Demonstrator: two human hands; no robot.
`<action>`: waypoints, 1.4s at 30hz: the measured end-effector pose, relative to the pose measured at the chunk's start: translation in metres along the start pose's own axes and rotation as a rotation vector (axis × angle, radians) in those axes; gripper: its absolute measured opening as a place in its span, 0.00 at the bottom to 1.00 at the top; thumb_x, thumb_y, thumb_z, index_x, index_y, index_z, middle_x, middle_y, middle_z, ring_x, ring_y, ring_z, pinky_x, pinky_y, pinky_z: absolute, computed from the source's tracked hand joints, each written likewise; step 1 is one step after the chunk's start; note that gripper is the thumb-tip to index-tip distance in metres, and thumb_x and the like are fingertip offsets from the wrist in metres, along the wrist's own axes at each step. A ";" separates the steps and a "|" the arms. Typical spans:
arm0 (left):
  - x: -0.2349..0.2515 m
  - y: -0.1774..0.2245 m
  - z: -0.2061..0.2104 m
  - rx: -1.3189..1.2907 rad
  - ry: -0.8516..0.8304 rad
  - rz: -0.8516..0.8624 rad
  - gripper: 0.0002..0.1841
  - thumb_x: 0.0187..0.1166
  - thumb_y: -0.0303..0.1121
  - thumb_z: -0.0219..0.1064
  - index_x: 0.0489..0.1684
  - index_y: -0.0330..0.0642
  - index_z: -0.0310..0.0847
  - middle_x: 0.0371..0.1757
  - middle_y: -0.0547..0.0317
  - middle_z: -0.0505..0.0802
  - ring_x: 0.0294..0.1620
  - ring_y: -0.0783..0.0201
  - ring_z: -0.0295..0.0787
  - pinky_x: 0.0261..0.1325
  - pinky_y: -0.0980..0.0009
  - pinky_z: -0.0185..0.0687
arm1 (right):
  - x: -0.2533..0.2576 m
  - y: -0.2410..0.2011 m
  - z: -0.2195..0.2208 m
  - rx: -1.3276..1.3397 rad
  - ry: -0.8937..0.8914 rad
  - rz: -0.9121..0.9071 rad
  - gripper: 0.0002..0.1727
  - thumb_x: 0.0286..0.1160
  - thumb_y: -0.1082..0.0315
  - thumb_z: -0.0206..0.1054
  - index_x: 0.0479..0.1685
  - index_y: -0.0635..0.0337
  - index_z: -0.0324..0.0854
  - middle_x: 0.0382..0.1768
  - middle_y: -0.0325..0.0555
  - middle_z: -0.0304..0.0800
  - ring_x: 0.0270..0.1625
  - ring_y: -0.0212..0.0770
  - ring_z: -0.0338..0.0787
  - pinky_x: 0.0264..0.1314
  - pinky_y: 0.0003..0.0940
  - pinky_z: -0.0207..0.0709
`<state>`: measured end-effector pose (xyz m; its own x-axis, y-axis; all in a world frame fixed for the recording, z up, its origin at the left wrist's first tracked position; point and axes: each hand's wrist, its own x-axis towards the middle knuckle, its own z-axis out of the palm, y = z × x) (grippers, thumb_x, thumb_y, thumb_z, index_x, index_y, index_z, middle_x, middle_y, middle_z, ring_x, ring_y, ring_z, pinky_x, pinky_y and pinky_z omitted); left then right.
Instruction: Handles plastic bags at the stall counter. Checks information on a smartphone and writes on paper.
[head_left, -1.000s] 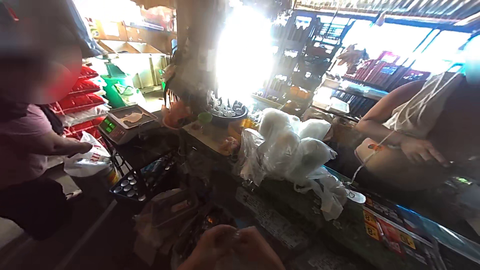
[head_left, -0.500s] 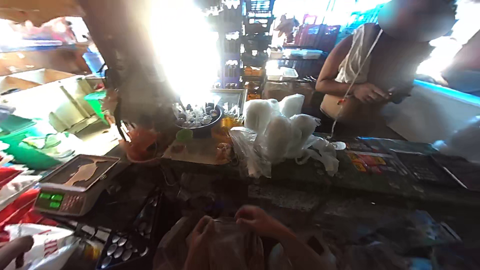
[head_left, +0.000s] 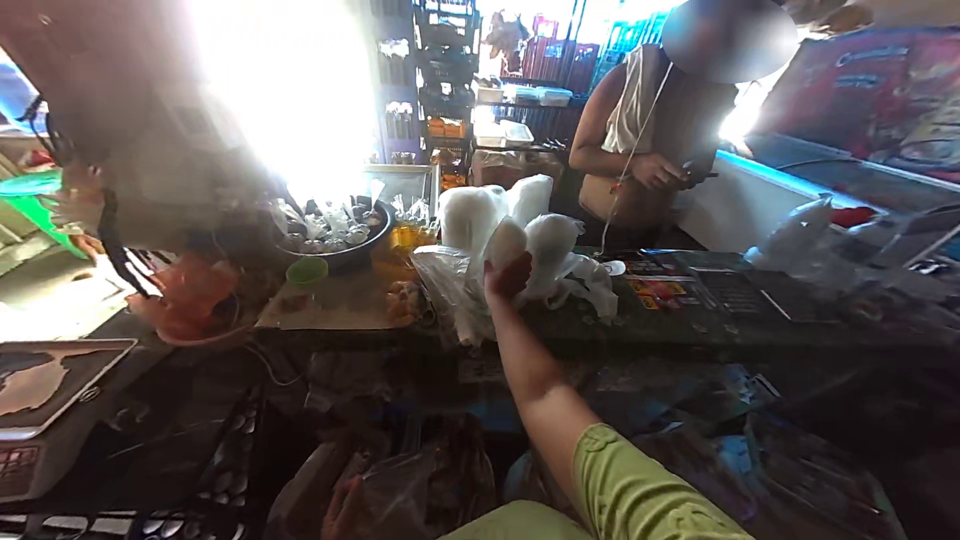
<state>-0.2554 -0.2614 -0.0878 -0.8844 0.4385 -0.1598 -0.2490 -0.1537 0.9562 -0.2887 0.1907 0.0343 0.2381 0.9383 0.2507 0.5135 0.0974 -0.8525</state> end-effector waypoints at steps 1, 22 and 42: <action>-0.002 -0.004 -0.003 -0.005 0.025 -0.003 0.08 0.89 0.31 0.52 0.46 0.43 0.77 0.28 0.75 0.86 0.28 0.82 0.83 0.35 0.81 0.83 | 0.000 0.005 -0.004 0.042 -0.010 -0.009 0.59 0.43 0.53 0.90 0.83 0.62 0.60 0.72 0.63 0.78 0.73 0.62 0.81 0.68 0.62 0.79; 0.018 -0.007 0.131 0.139 -0.286 0.170 0.09 0.84 0.36 0.57 0.40 0.46 0.83 0.30 0.75 0.90 0.32 0.79 0.87 0.41 0.78 0.87 | 0.085 0.109 -0.160 0.045 -0.241 -0.437 0.80 0.31 0.45 0.96 0.91 0.68 0.45 0.84 0.74 0.60 0.84 0.68 0.68 0.84 0.61 0.67; 0.085 0.125 0.417 0.018 -0.885 0.083 0.12 0.89 0.36 0.51 0.43 0.47 0.81 0.27 0.69 0.87 0.25 0.76 0.82 0.30 0.77 0.83 | 0.140 0.096 -0.251 0.914 -0.670 -0.250 0.14 0.89 0.59 0.58 0.42 0.54 0.88 0.31 0.28 0.90 0.30 0.22 0.84 0.39 0.24 0.83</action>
<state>-0.1972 0.1261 0.1208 -0.2684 0.9514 0.1512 -0.1851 -0.2049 0.9611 0.0011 0.2481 0.1026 -0.4099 0.8201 0.3993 -0.3677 0.2521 -0.8951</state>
